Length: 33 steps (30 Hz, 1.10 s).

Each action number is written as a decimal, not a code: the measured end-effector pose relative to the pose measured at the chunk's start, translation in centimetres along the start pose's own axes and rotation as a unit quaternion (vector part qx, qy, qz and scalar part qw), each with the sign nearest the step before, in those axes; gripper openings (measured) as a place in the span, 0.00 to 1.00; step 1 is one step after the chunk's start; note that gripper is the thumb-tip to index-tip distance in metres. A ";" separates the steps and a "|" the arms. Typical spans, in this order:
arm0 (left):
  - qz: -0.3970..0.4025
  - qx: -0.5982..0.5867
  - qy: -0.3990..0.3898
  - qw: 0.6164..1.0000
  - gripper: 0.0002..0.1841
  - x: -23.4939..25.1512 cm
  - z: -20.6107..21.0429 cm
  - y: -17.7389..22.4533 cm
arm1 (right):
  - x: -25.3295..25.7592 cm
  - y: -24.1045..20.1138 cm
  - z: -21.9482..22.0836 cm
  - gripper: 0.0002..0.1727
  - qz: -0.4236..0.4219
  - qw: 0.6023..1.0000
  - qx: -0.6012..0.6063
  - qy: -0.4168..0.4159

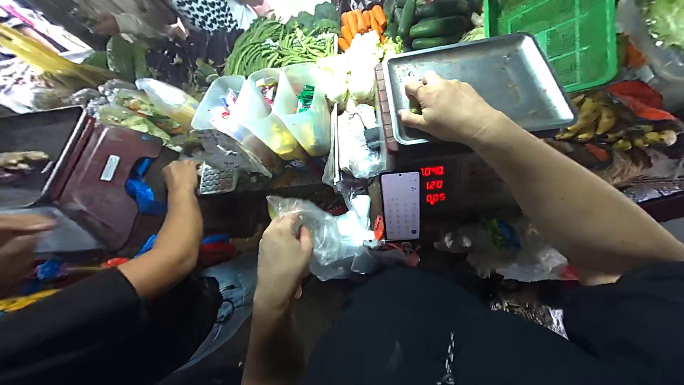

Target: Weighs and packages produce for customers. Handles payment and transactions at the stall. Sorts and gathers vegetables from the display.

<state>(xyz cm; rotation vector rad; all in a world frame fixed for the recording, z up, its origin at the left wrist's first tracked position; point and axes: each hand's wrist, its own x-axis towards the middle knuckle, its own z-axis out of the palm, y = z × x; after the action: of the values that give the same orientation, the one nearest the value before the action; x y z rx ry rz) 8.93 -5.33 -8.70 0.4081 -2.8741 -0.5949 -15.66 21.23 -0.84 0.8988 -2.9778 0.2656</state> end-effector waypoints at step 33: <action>-0.004 -0.172 0.166 0.971 0.37 6.4 0.8 -2.6 | 21.2 6.0 -6.2 0.39 0.090 0.989 -0.096 0.071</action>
<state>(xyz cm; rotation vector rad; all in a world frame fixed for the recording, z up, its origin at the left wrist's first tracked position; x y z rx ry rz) 3.26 -9.25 -9.73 0.4166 -2.3944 -0.9114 -36.83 15.61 5.74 0.5688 -2.8913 0.0410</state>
